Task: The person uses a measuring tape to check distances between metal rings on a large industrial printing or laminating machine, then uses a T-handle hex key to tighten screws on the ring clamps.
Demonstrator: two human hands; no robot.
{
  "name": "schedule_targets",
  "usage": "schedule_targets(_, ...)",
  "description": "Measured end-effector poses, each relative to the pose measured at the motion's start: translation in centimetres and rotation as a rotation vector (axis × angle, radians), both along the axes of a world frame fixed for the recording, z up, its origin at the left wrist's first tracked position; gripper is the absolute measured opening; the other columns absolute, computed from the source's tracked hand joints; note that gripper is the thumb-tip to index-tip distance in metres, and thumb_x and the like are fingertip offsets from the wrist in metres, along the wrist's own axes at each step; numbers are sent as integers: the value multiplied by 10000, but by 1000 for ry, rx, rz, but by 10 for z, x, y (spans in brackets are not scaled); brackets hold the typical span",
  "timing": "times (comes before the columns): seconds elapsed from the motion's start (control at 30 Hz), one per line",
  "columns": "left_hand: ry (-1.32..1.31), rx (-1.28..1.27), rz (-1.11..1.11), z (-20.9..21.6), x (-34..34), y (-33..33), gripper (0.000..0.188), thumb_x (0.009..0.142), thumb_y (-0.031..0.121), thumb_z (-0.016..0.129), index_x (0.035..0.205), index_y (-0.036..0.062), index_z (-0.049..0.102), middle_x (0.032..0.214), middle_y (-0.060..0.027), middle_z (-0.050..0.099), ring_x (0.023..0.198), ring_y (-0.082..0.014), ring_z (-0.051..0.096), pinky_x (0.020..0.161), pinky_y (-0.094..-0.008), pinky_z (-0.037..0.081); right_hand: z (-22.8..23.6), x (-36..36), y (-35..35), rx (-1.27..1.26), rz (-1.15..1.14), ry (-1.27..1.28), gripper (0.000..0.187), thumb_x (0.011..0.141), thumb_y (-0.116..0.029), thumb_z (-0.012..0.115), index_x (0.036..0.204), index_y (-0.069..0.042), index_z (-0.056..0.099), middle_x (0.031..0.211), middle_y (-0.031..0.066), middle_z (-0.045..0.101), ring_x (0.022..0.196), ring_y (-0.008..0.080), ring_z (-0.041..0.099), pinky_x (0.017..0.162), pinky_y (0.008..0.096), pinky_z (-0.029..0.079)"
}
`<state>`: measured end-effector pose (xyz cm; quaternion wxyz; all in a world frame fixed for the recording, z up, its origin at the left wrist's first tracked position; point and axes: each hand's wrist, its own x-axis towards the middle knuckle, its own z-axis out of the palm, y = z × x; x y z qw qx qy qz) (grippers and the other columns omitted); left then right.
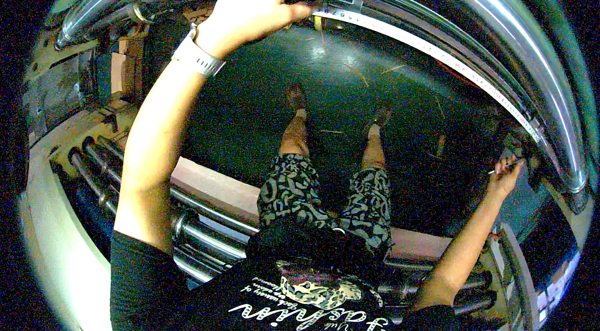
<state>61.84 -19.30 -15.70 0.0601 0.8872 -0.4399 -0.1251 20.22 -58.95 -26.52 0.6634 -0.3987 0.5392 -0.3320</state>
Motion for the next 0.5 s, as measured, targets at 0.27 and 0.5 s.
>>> schedule_targets(0.27, 12, -9, 31, 0, 0, 6, 336, 750, 434, 531, 906, 152, 628, 659, -68, 623, 663, -251, 613, 623, -367, 484, -6, -2, 11, 15, -43, 4, 327, 882, -365, 461, 870, -40, 496, 727, 10, 490, 529, 113, 357, 421, 221, 259)
schedule_targets(0.5, 41, 317, 41, 8, 1, -4, 352, 757, 438, 531, 883, 128, 639, 683, -93, 627, 682, -249, 615, 626, -369, 484, -15, -22, -4, 7, 57, -30, 365, 894, -380, 423, 947, -32, 519, 755, 9, 509, 573, 108, 382, 447, 218, 282)
